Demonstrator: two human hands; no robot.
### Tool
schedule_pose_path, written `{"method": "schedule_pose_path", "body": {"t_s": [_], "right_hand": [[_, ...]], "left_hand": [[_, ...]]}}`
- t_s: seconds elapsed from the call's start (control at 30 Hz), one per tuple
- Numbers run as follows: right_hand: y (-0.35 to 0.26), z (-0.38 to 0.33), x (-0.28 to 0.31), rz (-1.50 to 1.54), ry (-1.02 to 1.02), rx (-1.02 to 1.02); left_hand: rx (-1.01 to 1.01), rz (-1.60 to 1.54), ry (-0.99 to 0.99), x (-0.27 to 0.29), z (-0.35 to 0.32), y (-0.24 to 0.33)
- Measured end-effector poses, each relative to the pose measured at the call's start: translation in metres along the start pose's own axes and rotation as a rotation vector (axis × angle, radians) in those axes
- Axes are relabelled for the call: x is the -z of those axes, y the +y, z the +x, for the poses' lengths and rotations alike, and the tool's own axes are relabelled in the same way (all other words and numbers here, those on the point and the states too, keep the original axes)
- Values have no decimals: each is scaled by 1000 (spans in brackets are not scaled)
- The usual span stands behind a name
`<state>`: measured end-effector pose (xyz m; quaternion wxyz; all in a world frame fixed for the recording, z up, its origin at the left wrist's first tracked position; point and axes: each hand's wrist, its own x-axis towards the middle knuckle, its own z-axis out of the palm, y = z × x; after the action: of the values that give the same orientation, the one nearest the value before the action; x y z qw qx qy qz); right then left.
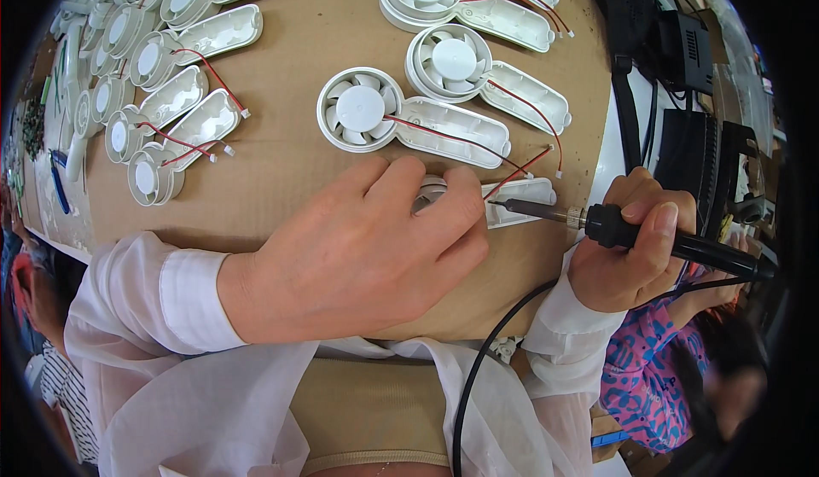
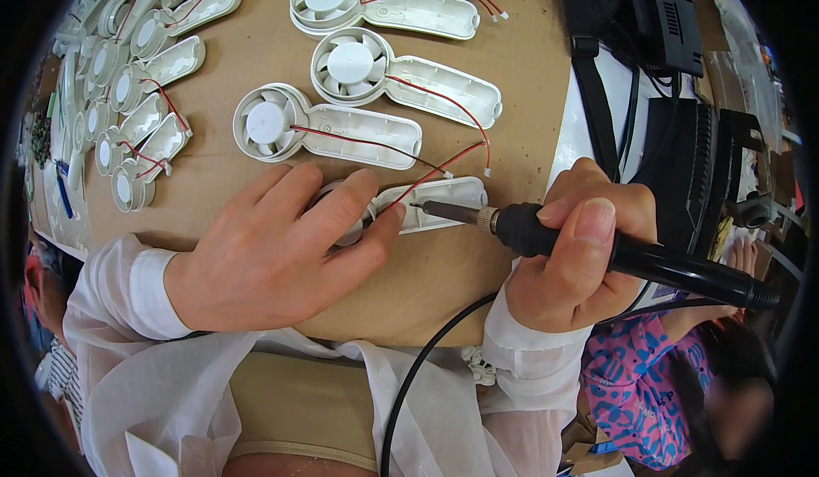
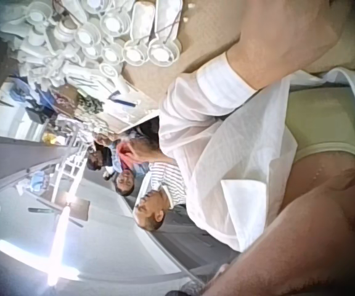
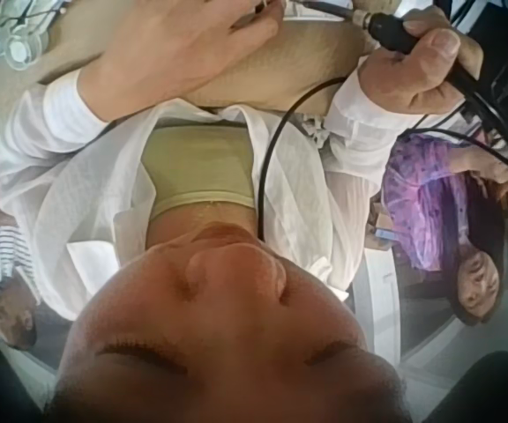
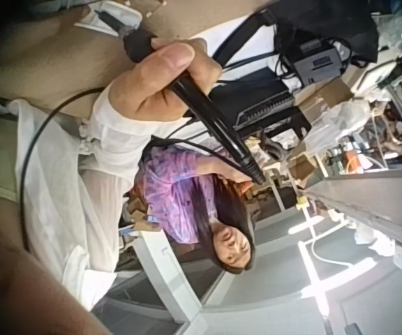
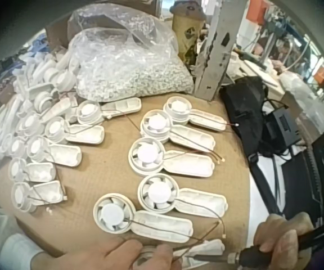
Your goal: Soldering electrical wires onto white plastic components at a workbench.
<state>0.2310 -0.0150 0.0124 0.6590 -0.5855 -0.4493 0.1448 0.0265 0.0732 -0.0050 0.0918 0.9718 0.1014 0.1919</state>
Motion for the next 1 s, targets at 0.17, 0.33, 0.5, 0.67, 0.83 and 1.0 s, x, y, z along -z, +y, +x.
{"method": "schedule_pose_path", "body": {"t_s": [0.17,0.33,0.5,0.67,0.83,1.0], "right_hand": [[1,0,-1,-24,1,12],[3,1,-1,-60,-4,68],[5,3,10,51,10,10],[6,9,24,299,32,-104],[7,14,24,308,118,-119],[8,25,36,284,156,-78]], "left_hand": [[-3,6,-13,1,0,0],[0,4,-17,1,0,0],[4,2,-22,0,0,0],[-13,25,-9,0,-1,-2],[-30,22,-13,9,-2,-2],[22,-22,-9,44,0,-14]]}}
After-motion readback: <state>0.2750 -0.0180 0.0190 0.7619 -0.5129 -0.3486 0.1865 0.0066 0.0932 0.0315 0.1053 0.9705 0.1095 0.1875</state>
